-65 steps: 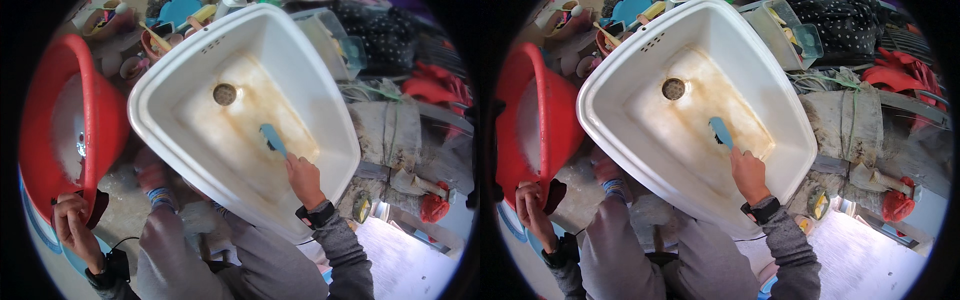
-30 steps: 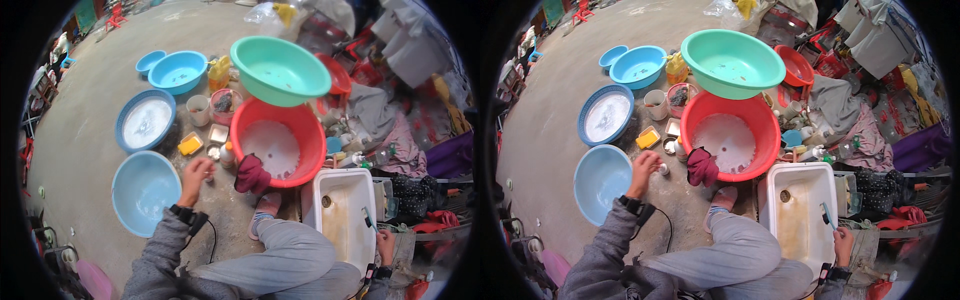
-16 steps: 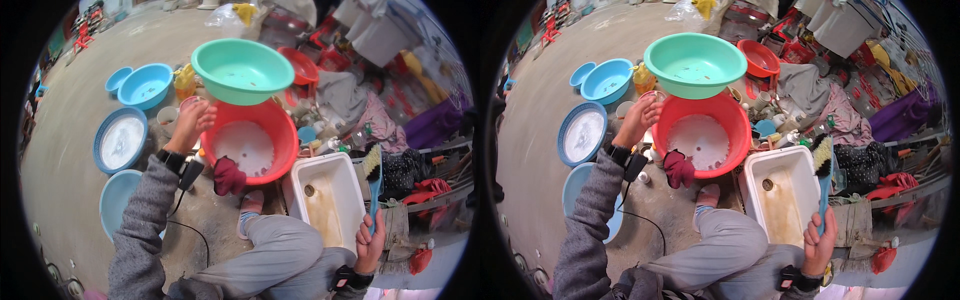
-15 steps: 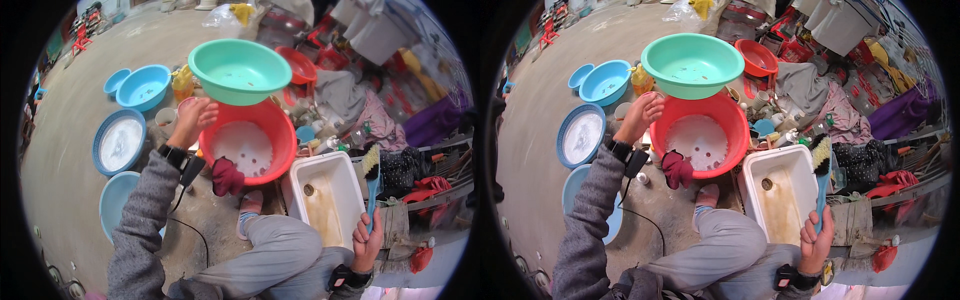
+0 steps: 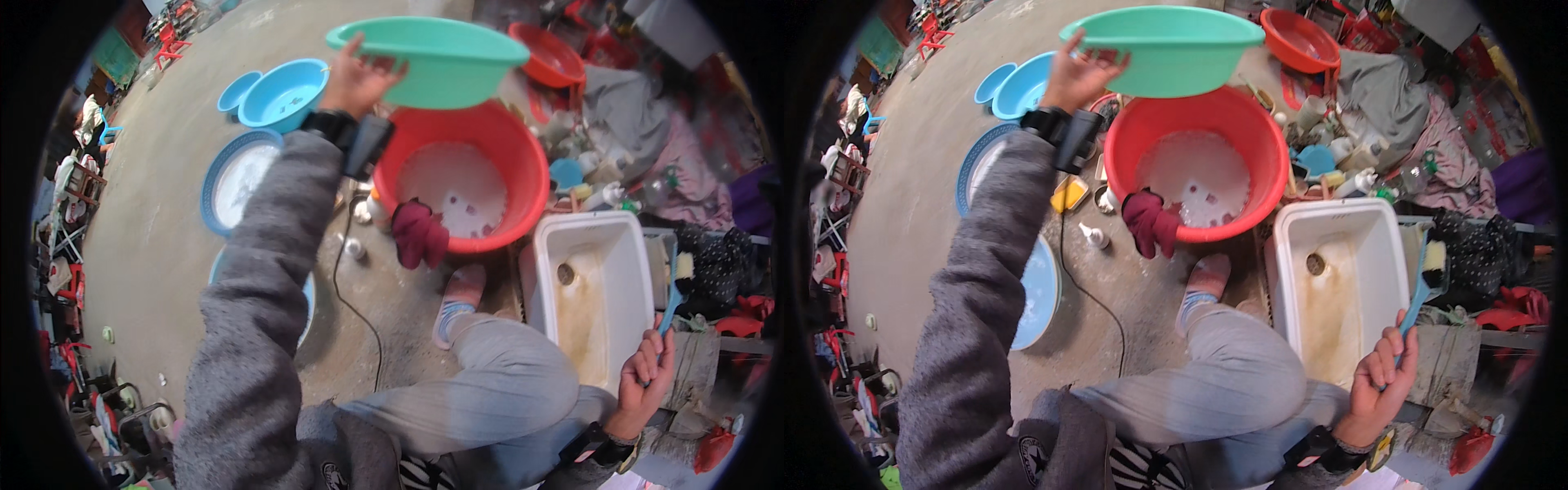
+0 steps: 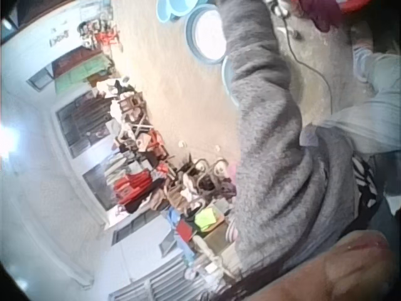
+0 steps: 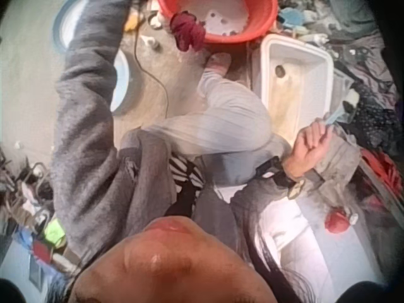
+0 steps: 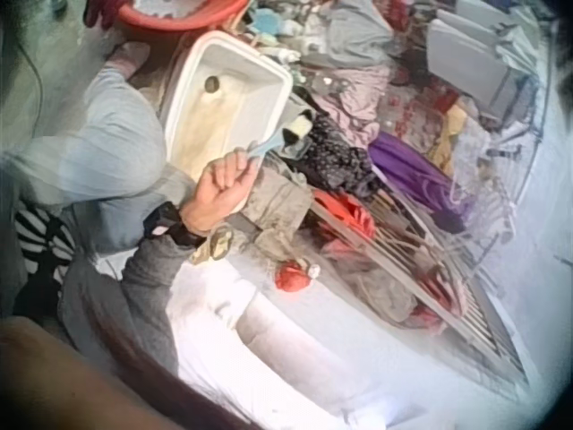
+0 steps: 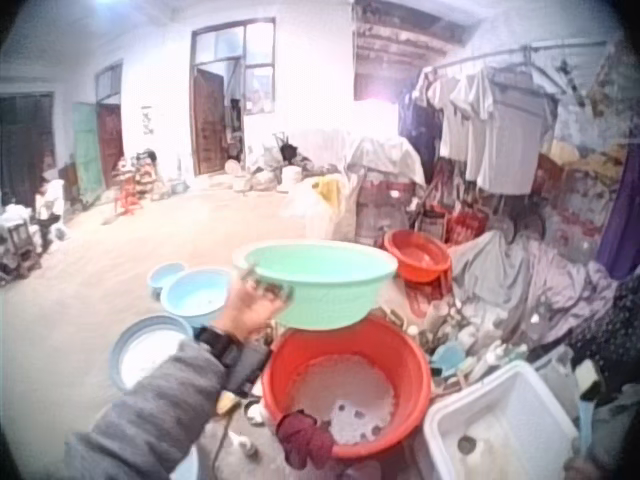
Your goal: The person sits on the floor and scrubs a white plastic sink with a blue brush. They repeatedly scoop water from a red basin using a blue scoop and pour it into the sink to rinse the surface.
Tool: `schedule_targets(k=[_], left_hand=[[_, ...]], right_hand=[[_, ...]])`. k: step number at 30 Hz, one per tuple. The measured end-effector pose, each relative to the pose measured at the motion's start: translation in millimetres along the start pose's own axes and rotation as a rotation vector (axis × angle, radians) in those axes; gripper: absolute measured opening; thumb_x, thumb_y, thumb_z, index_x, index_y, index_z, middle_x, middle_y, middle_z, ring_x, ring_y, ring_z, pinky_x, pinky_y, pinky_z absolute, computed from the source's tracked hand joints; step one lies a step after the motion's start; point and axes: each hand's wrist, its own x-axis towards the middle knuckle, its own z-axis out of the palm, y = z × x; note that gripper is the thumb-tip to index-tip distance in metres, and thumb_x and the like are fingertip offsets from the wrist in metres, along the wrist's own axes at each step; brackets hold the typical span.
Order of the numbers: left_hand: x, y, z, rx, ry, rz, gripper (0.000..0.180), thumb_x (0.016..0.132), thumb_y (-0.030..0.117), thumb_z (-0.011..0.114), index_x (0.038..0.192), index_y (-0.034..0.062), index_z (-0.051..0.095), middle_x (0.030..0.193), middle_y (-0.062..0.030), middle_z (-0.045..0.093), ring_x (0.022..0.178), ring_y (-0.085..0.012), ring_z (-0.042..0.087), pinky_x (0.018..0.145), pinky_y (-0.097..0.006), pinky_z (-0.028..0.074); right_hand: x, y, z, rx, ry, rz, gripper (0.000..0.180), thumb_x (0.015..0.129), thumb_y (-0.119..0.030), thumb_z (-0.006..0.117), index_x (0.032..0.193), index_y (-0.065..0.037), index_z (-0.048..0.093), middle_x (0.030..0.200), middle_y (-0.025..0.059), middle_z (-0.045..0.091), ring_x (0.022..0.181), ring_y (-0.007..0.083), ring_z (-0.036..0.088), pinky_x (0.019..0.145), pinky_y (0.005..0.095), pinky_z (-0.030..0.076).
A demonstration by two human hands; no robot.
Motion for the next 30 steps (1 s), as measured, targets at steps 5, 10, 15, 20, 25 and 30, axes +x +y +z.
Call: schedule_targets(k=[5,10,15,20,25,30], left_hand=[[-78,120,-18,-0.002,-0.036,-0.130,0.054,0.096,0.037,0.050,0.123,-0.0077,0.040,0.118,-0.0185,0.049,0.113,-0.0301,0.048,0.104,-0.046,0.036],[-243,181,-42,0.228,0.229,0.214,0.070,0.095,0.039,0.052,0.139,-0.0100,0.026,0.142,-0.0248,0.035,0.131,-0.0365,0.035,0.112,-0.049,0.027],[-385,192,-73,0.162,0.540,0.476,0.071,0.095,0.039,0.053,0.142,-0.0061,0.027,0.147,-0.0229,0.033,0.135,-0.0353,0.034,0.114,-0.050,0.024],[-471,179,-128,0.056,0.849,0.629,0.059,0.094,0.040,0.053,0.136,0.0000,0.042,0.142,-0.0169,0.044,0.128,-0.0331,0.043,0.110,-0.050,0.032],[-500,154,-170,-0.050,1.011,0.702,0.058,0.093,0.043,0.052,0.134,0.0014,0.044,0.136,-0.0160,0.048,0.123,-0.0326,0.047,0.103,-0.051,0.039],[-487,134,-173,-0.152,1.031,0.646,0.058,0.092,0.044,0.052,0.132,0.0025,0.047,0.133,-0.0144,0.051,0.119,-0.0327,0.050,0.101,-0.051,0.041]], right_hand=[[-8,-2,7,-0.017,-0.030,-0.015,0.039,0.105,-0.020,0.033,0.128,0.010,0.038,0.076,0.0021,0.036,0.044,0.0063,0.031,0.035,0.0216,0.028],[-13,-1,8,-0.015,-0.060,0.010,0.039,0.105,-0.020,0.033,0.130,0.009,0.036,0.076,0.0023,0.035,0.044,0.0061,0.032,0.035,0.0209,0.028],[-16,1,8,-0.016,-0.083,0.025,0.039,0.105,-0.019,0.032,0.131,0.010,0.036,0.076,0.0024,0.035,0.044,0.0062,0.032,0.035,0.0213,0.028],[-16,0,6,-0.018,-0.122,0.040,0.039,0.105,-0.018,0.032,0.131,0.011,0.036,0.076,0.0026,0.034,0.044,0.0067,0.031,0.035,0.0220,0.028],[-14,0,1,0.000,-0.131,0.041,0.038,0.105,-0.017,0.033,0.130,0.011,0.038,0.076,0.0027,0.035,0.044,0.0070,0.031,0.035,0.0224,0.028],[-15,2,-2,-0.038,-0.107,0.022,0.039,0.105,-0.017,0.033,0.129,0.011,0.039,0.076,0.0025,0.036,0.045,0.0067,0.032,0.036,0.0222,0.030]])
